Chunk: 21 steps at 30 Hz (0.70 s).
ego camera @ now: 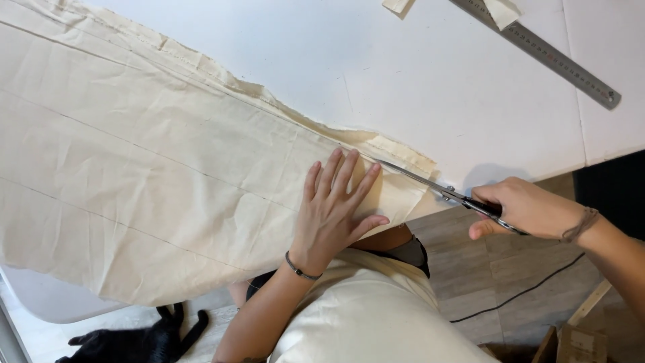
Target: Cutting fabric pieces with scissors on a workshop table and opening a curtain.
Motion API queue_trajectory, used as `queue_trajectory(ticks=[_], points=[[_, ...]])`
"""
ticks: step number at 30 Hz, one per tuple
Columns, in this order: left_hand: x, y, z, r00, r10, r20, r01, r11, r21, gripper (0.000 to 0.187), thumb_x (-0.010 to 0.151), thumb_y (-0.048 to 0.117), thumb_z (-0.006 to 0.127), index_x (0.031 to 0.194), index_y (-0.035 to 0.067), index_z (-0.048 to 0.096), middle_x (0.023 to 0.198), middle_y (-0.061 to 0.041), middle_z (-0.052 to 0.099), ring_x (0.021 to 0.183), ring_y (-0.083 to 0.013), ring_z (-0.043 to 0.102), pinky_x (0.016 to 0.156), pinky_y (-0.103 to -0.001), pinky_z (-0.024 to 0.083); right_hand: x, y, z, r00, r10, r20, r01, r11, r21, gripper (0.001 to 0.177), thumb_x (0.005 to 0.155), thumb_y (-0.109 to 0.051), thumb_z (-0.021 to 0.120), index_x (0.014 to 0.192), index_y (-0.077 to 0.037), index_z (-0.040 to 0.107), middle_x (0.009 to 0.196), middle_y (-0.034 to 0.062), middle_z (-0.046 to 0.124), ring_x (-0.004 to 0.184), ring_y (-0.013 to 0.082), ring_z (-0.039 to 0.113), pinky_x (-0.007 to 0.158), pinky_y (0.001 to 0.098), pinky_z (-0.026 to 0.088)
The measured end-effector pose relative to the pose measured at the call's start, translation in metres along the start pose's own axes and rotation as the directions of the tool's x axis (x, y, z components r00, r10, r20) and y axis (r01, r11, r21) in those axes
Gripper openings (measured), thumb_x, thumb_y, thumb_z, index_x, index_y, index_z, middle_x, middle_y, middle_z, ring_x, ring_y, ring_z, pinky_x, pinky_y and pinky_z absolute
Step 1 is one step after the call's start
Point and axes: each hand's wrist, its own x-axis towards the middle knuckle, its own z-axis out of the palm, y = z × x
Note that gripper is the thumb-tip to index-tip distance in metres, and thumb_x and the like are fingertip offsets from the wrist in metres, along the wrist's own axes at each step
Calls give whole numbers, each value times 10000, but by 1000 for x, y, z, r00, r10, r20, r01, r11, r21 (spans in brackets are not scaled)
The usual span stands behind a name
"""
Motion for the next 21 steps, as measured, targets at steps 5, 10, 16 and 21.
queue_trajectory(ticks=[5, 10, 16, 21], points=[[2, -1, -4, 1000, 23, 5, -22, 999, -43, 882, 977, 857, 367, 1633, 270, 309, 1685, -109, 324, 1567, -315, 311, 1267, -517, 267, 0, 1, 4, 999, -23, -39, 21, 999, -45, 674, 688, -707, 857, 662, -157, 468, 581, -52, 466, 537, 103, 430, 537, 289, 372], [3, -2, -7, 999, 34, 15, -34, 998, -57, 877, 991, 842, 375, 1636, 252, 311, 1696, -113, 288, 1578, -309, 277, 1280, -519, 231, -4, -7, 3, 998, -7, -66, 3, 998, -60, 691, 665, -690, 901, 633, -155, 465, 552, -49, 442, 525, 102, 400, 515, 290, 364], [3, -3, -9, 999, 35, 21, -33, 996, -78, 854, 1001, 819, 359, 1638, 253, 312, 1700, -120, 272, 1583, -306, 272, 1281, -513, 230, -8, -10, 4, 996, 4, -92, -11, 997, -77, 671, 679, -678, 900, 631, -146, 494, 546, -44, 418, 521, 102, 380, 507, 301, 347], [3, -11, -7, 998, -5, -66, -23, 909, -415, 712, 1043, 633, 428, 1563, 146, 448, 1675, -140, 334, 1567, -317, 363, 1289, -495, 237, -10, -14, 2, 995, 29, -98, -35, 998, -55, 650, 685, -628, 924, 626, -150, 489, 532, -41, 428, 518, 104, 388, 509, 292, 357]])
